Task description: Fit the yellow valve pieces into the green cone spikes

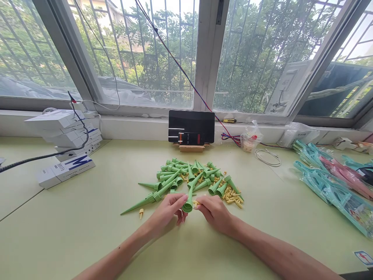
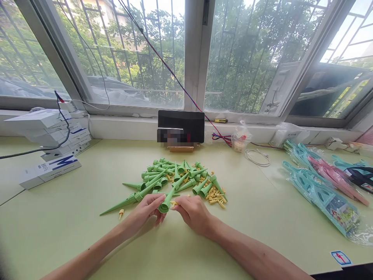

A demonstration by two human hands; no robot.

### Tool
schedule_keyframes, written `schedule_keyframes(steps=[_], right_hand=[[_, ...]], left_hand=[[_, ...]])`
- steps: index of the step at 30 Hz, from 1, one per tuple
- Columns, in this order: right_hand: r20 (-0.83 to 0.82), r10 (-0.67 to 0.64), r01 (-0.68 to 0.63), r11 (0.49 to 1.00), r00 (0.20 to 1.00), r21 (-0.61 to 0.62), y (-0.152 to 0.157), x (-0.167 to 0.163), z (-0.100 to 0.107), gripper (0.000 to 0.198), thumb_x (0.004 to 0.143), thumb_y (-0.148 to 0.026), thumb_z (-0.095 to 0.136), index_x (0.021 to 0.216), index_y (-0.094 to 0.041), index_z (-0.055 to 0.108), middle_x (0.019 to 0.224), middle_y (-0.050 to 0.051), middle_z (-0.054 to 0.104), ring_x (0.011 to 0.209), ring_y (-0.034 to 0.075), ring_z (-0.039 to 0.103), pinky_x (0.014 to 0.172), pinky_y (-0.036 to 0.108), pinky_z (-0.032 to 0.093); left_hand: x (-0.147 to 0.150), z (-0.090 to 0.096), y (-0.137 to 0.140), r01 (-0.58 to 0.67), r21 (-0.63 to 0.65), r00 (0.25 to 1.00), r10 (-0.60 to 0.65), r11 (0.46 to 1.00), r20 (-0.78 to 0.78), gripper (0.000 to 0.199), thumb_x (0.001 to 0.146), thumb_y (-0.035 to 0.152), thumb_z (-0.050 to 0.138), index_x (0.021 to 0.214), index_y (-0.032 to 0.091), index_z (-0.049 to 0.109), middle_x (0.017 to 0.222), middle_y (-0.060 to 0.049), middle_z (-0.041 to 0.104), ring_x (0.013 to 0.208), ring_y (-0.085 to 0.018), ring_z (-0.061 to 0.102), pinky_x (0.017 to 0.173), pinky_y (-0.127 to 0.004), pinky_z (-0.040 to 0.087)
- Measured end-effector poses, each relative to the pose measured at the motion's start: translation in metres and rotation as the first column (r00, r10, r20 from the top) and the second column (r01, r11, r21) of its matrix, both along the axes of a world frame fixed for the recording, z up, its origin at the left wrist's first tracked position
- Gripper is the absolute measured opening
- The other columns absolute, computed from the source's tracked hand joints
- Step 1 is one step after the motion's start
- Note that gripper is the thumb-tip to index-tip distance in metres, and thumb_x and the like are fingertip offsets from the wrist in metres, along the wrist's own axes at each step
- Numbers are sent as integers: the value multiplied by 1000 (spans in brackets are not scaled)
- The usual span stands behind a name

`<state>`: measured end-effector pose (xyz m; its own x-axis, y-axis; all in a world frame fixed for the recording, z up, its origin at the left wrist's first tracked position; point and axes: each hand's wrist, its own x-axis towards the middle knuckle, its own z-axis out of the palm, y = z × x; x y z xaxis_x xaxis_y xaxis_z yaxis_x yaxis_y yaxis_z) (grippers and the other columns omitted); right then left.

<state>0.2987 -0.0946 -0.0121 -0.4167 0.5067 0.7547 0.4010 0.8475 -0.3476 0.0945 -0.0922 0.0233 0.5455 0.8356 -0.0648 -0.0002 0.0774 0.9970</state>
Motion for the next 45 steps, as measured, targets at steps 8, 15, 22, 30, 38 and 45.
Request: schedule_keyframes(steps=[8,15,22,30,38,45], right_hand=[[4,36,-35,996,999,-83,2,2,-4,33,106,-28,40,75,-19,50,57,-5,45,50,10,34,51,23,27],[4,31,-30,993,1000,-111,2,3,-3,34,106,-28,39,75,-19,51,56,-5,42,49,10,32,51,24,27],[15,5,-3,992,1000,-124,3,4,-8,36,106,-31,37,75,-20,50,55,-5,42,49,10,31,51,23,27],[-7,-6,5,990,1000,-141,2,4,-4,37,106,-32,37,74,-20,48,55,-5,41,49,10,31,51,23,27],[-16,-29,25,981,999,-194,3,3,-3,41,106,-34,34,68,-21,42,55,-5,36,50,11,28,50,23,26],[-20,-46,40,969,999,-243,2,1,-6,41,106,-36,35,68,-21,41,56,-5,36,51,11,29,50,24,27]], left_hand=[[-2,-2,1,47,-1,999,-47,999,3,48,93,57,55,74,13,57,62,-1,55,52,-11,53,49,-22,45],[-3,-3,1,63,19,998,-63,998,-2,45,94,54,54,75,14,56,64,-1,55,53,-11,53,50,-22,44],[-3,-4,3,79,40,997,-78,996,-24,46,91,57,57,75,14,56,62,0,55,49,-10,52,50,-22,42],[-3,-4,3,88,62,996,-85,994,-37,47,88,60,59,78,14,57,61,1,54,49,-10,52,49,-22,42],[-5,-8,5,95,119,991,-83,988,-102,40,90,55,59,82,15,57,59,3,51,49,-10,50,47,-21,39],[-8,-2,5,67,367,970,27,928,-243,29,90,41,62,77,16,57,68,1,53,62,-13,53,57,-24,42]])
